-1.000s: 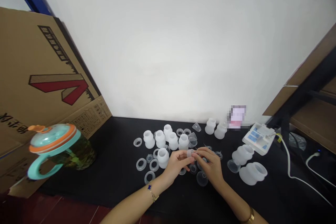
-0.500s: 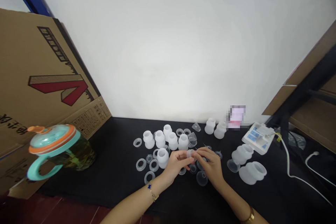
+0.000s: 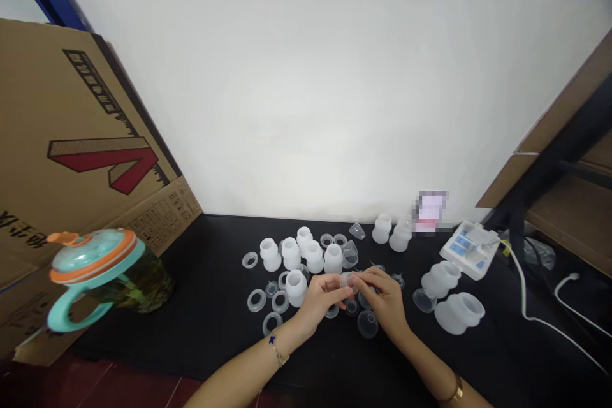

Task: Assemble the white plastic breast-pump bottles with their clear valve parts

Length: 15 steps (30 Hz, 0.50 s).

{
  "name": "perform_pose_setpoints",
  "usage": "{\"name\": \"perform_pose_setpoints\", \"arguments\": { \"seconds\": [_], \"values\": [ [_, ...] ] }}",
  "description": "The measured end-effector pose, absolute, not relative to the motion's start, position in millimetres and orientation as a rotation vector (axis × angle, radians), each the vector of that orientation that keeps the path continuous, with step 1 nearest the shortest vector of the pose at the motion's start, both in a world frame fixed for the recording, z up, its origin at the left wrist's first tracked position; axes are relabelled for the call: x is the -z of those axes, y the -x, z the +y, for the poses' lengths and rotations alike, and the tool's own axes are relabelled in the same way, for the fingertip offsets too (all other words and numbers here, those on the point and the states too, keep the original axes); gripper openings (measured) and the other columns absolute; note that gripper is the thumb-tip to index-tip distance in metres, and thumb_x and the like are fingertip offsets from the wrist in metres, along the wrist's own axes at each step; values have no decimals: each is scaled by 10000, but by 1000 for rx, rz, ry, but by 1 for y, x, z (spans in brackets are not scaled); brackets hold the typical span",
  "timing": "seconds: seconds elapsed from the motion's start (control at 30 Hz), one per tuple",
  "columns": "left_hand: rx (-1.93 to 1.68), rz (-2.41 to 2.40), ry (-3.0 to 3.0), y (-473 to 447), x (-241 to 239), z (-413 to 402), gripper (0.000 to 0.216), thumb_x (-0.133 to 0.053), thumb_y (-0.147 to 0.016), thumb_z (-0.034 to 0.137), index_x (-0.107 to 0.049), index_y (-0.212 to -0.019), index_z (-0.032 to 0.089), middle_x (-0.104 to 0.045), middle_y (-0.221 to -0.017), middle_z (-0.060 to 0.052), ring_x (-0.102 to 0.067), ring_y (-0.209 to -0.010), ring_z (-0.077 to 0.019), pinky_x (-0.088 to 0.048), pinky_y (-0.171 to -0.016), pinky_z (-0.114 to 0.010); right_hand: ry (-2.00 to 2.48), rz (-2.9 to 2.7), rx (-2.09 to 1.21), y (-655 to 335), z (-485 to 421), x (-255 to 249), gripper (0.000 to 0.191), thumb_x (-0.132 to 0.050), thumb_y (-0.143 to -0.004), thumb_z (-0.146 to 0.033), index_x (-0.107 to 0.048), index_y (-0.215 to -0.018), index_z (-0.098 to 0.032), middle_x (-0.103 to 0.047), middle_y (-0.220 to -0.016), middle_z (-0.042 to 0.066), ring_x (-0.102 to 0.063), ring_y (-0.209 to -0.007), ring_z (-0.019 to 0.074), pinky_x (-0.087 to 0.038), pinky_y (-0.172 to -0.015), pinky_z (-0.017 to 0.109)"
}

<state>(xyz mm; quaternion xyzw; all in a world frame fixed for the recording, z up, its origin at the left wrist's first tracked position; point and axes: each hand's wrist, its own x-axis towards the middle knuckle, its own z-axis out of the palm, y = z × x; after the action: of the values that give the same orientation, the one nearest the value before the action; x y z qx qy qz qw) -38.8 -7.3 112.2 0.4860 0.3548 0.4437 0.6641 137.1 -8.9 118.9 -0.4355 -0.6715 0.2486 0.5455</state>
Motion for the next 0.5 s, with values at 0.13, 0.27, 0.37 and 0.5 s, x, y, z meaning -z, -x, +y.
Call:
{"name": "perform_pose_setpoints", "arguments": {
  "seconds": [0.13,0.27,0.37,0.5],
  "values": [
    [-1002,793,-1094,39,-109,-6,329,-817,-782,385,-804,-981,124,-769,-839,-100,-692,-785,-214,-497,-597,-224,1041,-1582,-606,-138,-9,-116,200,-701,-907,-356,-815,-799,-232,-707,-739,30,-657,-658,183,-523,-609,276],
    [-1004,792,-1088,38,-109,-6,327,-822,-775,384,-805,-968,121,-767,-826,-99,-693,-773,-212,-490,-585,-219,1040,-1566,-608,-137,-8,-115,202,-711,-899,-375,-816,-806,-231,-696,-721,26,-650,-641,179,-519,-590,274],
    [-1003,800,-1087,38,-111,-7,324,-826,-768,391,-805,-939,117,-762,-804,-96,-688,-750,-207,-482,-576,-218,1038,-1561,-598,-136,-9,-117,208,-713,-898,-385,-816,-801,-231,-699,-710,27,-649,-630,178,-523,-578,275],
    [-1003,805,-1075,38,-111,-7,325,-829,-763,396,-804,-932,120,-760,-805,-93,-683,-739,-202,-485,-573,-220,1028,-1571,-566,-135,-11,-121,201,-715,-896,-377,-809,-793,-232,-705,-710,30,-652,-625,181,-526,-571,279]
  ]
}}
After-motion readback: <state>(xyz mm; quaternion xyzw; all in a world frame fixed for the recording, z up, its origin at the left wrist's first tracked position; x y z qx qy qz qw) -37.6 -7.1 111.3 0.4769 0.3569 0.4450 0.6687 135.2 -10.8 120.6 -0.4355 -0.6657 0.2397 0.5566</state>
